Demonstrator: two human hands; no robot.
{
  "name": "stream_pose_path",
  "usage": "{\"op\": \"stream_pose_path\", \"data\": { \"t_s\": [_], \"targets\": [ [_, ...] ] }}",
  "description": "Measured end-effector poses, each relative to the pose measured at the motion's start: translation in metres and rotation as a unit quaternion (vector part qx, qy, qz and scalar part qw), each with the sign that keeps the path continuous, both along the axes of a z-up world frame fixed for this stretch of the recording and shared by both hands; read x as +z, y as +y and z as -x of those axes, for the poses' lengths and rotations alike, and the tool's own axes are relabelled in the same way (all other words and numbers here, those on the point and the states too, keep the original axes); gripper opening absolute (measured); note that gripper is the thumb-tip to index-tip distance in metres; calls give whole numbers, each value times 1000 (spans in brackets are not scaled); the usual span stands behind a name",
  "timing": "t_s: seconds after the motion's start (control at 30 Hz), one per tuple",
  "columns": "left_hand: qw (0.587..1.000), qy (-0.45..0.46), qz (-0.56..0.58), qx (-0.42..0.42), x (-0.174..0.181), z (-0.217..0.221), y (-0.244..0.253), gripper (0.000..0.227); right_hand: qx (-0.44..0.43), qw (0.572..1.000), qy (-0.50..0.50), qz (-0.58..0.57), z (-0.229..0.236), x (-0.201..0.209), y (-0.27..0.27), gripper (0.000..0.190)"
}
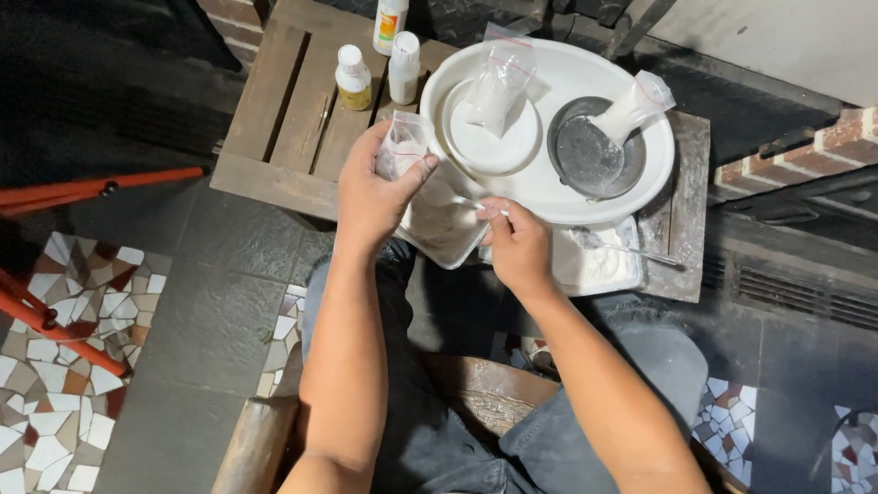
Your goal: Portioning white powder from a container into small plastic bags using a spoon at a small table.
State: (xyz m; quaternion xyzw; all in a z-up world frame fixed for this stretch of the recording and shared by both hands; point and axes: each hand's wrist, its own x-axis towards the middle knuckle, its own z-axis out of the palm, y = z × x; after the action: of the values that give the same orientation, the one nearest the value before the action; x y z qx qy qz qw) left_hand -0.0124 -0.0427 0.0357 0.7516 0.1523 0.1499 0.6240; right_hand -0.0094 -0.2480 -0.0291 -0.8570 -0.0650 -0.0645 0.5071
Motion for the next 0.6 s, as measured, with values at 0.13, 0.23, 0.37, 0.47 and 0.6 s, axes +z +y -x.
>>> {"op": "stream_pose_path", "data": {
  "t_s": [0.13, 0.23, 0.37, 0.47, 0.6],
  "targets": [
    [1000, -1, -5, 6, 0, -1, 3, 63, -37, 996, 80, -5, 4, 23, -16, 17],
    [1000, 5, -25, 10, -5, -5, 4, 63, -70, 988, 133, -45, 10, 48, -29, 20],
    [998, 9, -62, -16, -9, -5, 3, 62, -40, 977, 67, -199, 12, 61, -56, 19],
    [995, 0, -81, -52, -16, -5, -2, 63, -31, 974, 21, -225, 11, 75, -63, 20],
    [992, -6, -72, -102, -13, 1, -10, 64, -18, 974, -10, -227, 6, 78, -62, 24]
  ]
}}
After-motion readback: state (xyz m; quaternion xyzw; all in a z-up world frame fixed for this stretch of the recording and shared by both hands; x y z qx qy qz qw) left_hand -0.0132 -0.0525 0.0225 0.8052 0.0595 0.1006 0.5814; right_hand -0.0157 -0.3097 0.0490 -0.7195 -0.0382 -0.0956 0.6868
